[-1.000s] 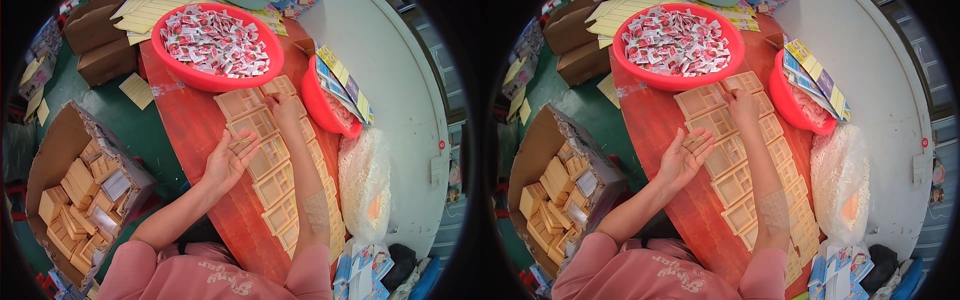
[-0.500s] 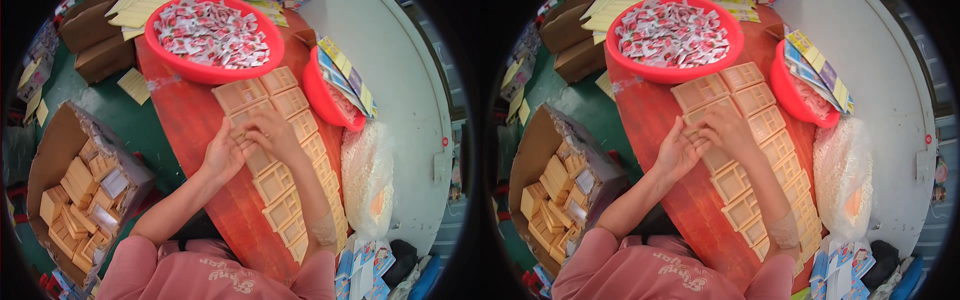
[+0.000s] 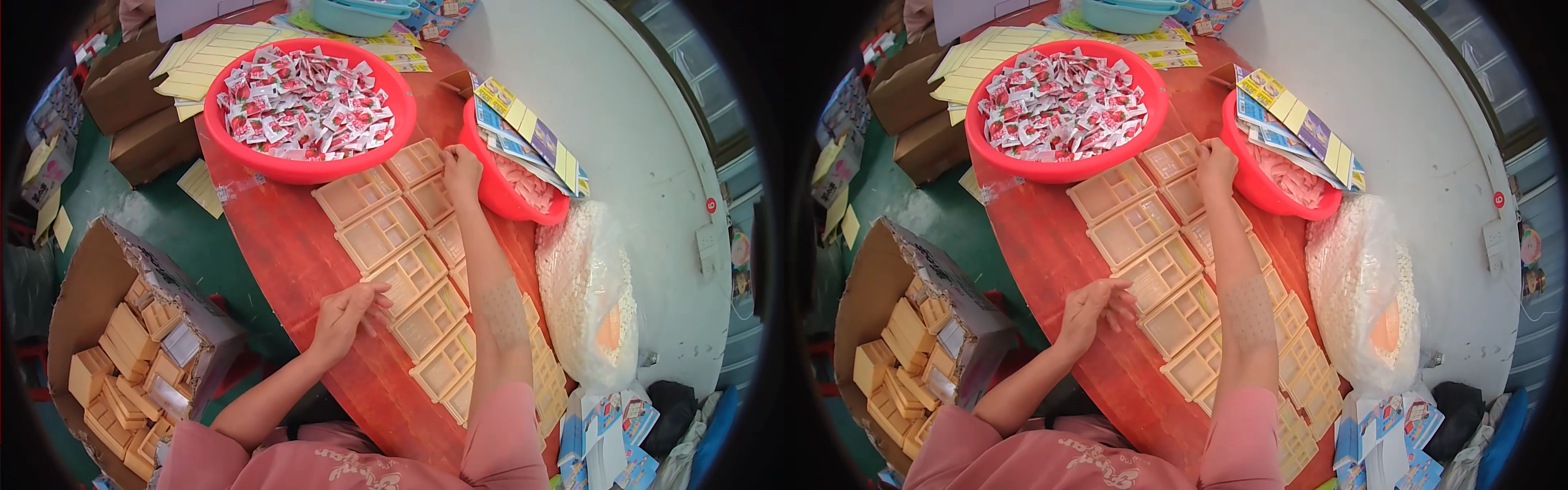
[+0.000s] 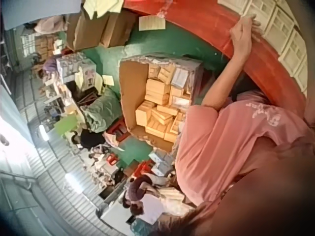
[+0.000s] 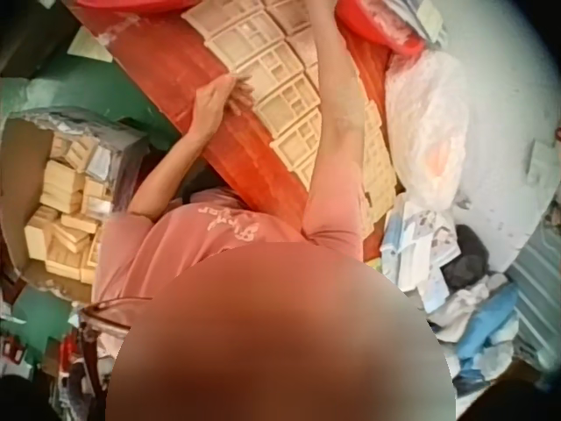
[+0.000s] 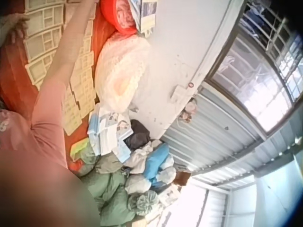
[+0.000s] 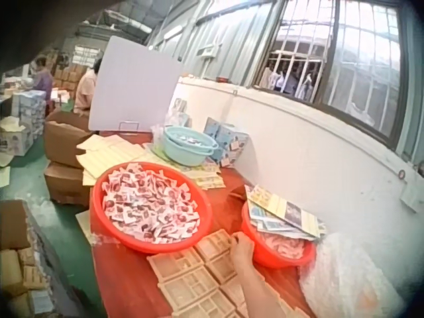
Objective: Packing small product components and packets into plastic compartment trays.
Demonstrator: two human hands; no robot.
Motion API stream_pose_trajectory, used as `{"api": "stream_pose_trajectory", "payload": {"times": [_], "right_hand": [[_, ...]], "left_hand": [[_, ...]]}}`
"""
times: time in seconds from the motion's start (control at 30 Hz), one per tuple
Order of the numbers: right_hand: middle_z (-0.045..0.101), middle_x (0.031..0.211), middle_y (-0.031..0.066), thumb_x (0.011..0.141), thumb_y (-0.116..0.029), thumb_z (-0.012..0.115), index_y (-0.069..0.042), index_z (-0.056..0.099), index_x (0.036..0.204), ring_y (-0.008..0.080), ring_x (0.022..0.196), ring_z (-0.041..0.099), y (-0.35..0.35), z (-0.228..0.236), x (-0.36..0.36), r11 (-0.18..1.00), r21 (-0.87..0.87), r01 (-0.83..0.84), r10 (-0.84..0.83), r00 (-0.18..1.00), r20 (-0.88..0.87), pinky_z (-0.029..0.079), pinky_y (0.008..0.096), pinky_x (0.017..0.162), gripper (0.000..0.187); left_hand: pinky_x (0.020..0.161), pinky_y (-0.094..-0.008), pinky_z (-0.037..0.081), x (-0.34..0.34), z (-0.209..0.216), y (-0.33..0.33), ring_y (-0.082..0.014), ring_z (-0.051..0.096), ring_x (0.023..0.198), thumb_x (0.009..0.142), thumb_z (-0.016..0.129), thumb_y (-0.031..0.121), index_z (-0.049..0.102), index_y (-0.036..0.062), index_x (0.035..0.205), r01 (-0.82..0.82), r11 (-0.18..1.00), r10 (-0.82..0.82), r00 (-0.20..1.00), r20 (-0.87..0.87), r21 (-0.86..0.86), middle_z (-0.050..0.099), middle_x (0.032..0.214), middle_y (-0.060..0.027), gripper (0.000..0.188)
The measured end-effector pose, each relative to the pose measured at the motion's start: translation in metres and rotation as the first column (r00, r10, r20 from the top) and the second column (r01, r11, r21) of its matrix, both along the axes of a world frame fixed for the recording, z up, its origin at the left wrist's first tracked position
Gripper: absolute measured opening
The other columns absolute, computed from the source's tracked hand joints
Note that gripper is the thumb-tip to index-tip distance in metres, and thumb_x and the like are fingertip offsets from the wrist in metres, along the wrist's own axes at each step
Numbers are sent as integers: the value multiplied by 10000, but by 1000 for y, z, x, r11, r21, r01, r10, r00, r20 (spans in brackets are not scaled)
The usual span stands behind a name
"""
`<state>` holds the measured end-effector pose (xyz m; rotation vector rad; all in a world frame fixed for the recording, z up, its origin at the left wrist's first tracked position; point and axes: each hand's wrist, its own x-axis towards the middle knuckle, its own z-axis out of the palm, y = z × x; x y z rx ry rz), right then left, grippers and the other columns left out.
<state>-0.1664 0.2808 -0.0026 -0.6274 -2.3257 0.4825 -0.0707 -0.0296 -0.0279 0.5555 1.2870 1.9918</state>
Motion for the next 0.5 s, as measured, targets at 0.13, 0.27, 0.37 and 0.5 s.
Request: {"api": "stream_pose_trajectory", "payload": {"times": [0.13, 0.27, 0.37, 0.5], "right_hand": [[648, 747, 155, 773, -178, 628, -36, 649, 928, 273, 695, 639, 0, 8, -8, 998, 26, 51, -55, 981, 184, 493, 377, 653, 211], [650, 761, 150, 799, -172, 584, -25, 632, 991, 257, 678, 643, -1, 11, 20, 989, 147, -26, -12, 967, 254, 491, 344, 619, 246], [639, 727, 127, 827, -168, 562, 5, 618, 963, 192, 637, 626, -22, 29, 82, 979, -21, -203, 204, 970, 129, 468, 284, 585, 227], [601, 682, 48, 853, -133, 561, 24, 604, 922, 81, 638, 569, -67, 69, 202, 960, -223, -170, 208, 965, 159, 447, 223, 581, 176]], "left_hand": [[508, -232, 493, 2, -3, 5, -139, 628, 679, 955, 407, 342, 586, -23, 1071, 8, 997, -15, 995, -96, -73, 629, 836, -97, 422], [504, -228, 491, 6, 0, 10, -132, 625, 661, 952, 427, 320, 602, -16, 1042, 19, 995, -35, 988, -148, -103, 626, 798, -91, 390], [499, -227, 488, 8, 0, 15, -124, 620, 645, 951, 432, 307, 603, -18, 1036, 21, 992, -45, 982, -185, -127, 625, 786, -85, 377], [499, -209, 473, 9, -1, 9, -100, 594, 614, 949, 440, 278, 607, -18, 1025, -21, 983, -13, 982, -189, -181, 624, 771, -76, 349]]}}
